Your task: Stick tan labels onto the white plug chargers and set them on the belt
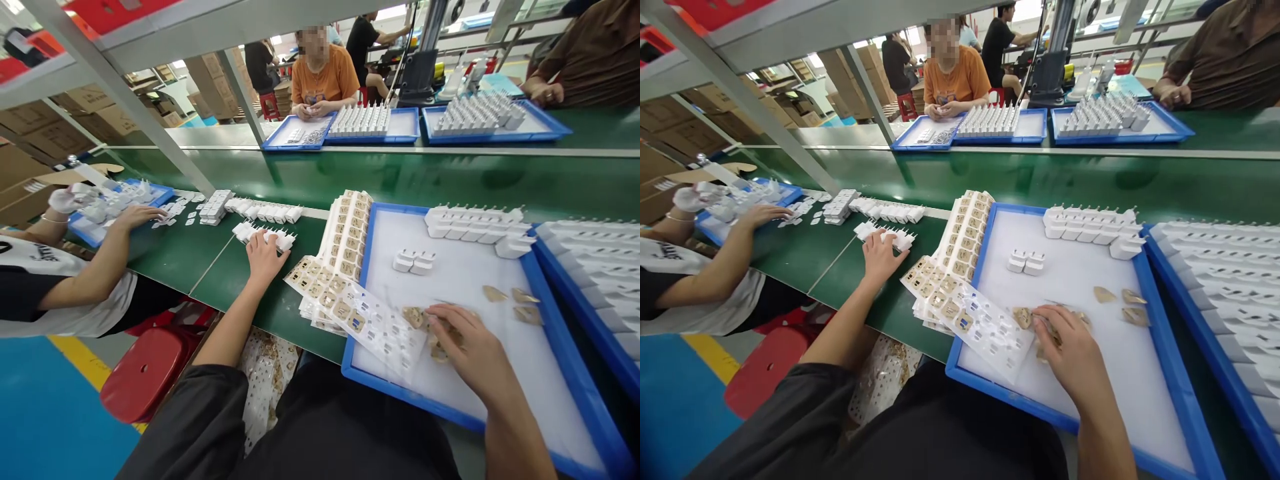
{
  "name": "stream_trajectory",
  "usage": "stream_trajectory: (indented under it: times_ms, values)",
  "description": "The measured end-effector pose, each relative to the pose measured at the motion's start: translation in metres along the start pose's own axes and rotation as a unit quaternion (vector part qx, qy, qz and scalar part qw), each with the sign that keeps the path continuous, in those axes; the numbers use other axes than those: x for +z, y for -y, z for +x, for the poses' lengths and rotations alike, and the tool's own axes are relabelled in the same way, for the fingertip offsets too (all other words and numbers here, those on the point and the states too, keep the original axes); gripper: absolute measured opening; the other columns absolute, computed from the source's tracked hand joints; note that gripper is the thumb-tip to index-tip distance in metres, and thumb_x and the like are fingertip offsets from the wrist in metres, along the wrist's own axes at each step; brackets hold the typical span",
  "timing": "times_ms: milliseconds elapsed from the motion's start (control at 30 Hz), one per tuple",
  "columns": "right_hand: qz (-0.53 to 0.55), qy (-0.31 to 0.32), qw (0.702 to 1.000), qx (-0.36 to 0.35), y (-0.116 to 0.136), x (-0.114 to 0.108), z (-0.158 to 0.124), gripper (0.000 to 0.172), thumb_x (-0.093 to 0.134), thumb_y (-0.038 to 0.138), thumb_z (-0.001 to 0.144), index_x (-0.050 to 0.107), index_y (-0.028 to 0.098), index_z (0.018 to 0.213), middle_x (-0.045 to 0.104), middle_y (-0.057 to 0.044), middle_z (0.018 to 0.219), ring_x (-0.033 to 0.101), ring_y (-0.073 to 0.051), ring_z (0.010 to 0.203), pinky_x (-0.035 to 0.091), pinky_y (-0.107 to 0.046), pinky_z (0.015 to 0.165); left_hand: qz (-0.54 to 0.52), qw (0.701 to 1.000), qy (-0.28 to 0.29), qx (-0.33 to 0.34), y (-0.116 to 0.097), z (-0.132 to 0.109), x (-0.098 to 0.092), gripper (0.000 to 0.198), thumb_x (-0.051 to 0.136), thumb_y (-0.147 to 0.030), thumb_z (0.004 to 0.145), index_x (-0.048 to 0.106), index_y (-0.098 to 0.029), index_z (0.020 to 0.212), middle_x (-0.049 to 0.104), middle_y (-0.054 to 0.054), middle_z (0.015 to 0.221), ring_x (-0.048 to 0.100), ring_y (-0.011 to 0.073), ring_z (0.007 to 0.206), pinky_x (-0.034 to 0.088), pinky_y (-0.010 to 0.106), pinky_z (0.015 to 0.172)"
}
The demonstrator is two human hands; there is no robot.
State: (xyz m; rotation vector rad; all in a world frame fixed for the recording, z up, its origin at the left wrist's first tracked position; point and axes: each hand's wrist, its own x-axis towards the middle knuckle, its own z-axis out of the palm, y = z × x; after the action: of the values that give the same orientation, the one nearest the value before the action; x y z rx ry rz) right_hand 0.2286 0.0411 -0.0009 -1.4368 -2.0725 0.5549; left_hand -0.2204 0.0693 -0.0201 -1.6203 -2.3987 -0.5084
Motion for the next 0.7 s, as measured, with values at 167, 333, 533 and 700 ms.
stream_trajectory:
  times_ms: [167,333,533,700]
  values:
    - [-0.004,0.013,1.0,0.006,-0.007,0.002,0.0,0.037,0.047,0.055,0.095,0.071,0.027,0.1,0.075,-0.008,0.108,0.07,-0.031,0.104,0.057,-0.045,0.084,0.012,1.0,0.012,-0.003,-0.002,0.008,0.004,0.037,0.062,-0.04,0.09,0.064,-0.02,0.121,0.051,0.018,0.146,0.042,0.0378,0.139,0.037,0.052,0.111]
    - [0.003,0.025,0.999,0.022,-0.013,0.003,-0.001,0.041,0.048,0.06,0.093,0.071,0.027,0.101,0.075,-0.007,0.109,0.071,-0.032,0.1,0.058,-0.046,0.08,0.016,1.0,0.001,-0.027,0.003,0.019,0.009,0.032,0.061,-0.034,0.089,0.065,-0.019,0.117,0.056,0.017,0.142,0.046,0.0354,0.136,0.039,0.05,0.108]
    - [0.016,0.03,0.999,0.034,-0.013,0.003,-0.002,0.04,0.05,0.061,0.091,0.071,0.028,0.099,0.075,-0.007,0.107,0.072,-0.031,0.09,0.058,-0.046,0.073,0.014,0.998,-0.001,-0.064,0.028,0.034,0.007,0.033,0.061,-0.034,0.089,0.066,-0.018,0.117,0.059,0.018,0.138,0.047,0.0363,0.134,0.04,0.052,0.107]
    - [0.008,0.017,1.0,0.005,-0.012,0.005,-0.001,0.036,0.05,0.057,0.093,0.071,0.028,0.099,0.076,-0.008,0.104,0.071,-0.032,0.093,0.057,-0.045,0.075,0.005,0.994,-0.003,-0.108,0.052,0.045,-0.006,0.036,0.061,-0.034,0.089,0.066,-0.016,0.119,0.059,0.021,0.137,0.047,0.0399,0.132,0.041,0.056,0.107]
